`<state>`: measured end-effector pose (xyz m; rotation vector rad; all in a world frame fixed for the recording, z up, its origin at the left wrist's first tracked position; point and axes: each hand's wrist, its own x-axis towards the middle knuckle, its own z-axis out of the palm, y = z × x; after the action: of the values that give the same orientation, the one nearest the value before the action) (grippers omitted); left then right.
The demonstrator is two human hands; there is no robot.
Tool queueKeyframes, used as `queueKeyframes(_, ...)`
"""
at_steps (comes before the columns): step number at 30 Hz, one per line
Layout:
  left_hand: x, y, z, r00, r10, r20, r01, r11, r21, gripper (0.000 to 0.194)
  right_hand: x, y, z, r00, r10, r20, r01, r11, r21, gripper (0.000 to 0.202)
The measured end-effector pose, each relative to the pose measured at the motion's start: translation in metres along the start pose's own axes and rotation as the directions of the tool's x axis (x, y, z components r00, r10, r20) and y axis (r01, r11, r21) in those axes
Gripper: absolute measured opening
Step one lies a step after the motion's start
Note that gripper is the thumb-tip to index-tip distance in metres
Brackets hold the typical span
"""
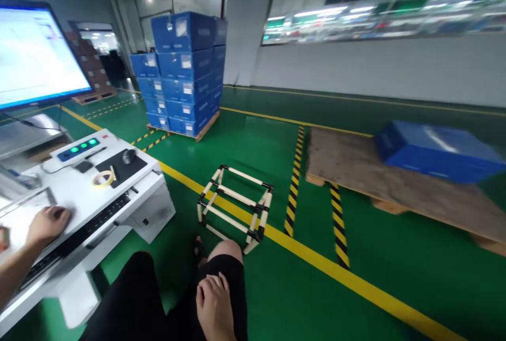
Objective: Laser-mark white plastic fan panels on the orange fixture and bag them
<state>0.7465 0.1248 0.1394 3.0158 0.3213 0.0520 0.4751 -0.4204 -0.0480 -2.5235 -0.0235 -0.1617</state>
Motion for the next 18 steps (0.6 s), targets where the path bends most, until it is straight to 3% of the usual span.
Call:
queueKeyframes(8,0.001,0.004,0.006,0.998,-0.017,-0.055,0.016,0.999,-0.028,0.041,-0.007,0.026,0.015,0.984,-0.145,-0.106,0.148,0.989,0.019,0.019)
queueKeyframes(14,-0.003,0.004,0.005,0.997,0.033,-0.071,-0.036,0.999,-0.038,0.044,-0.008,0.044,0.019,0.994,-0.102,-0.032,0.104,0.994,0.045,0.025)
queueKeyframes(18,0.004,-0.001,0.014,0.997,-0.001,-0.082,-0.002,0.999,-0.038,0.033,-0.020,0.071,0.005,0.999,-0.015,-0.045,0.016,1.000,0.014,0.031)
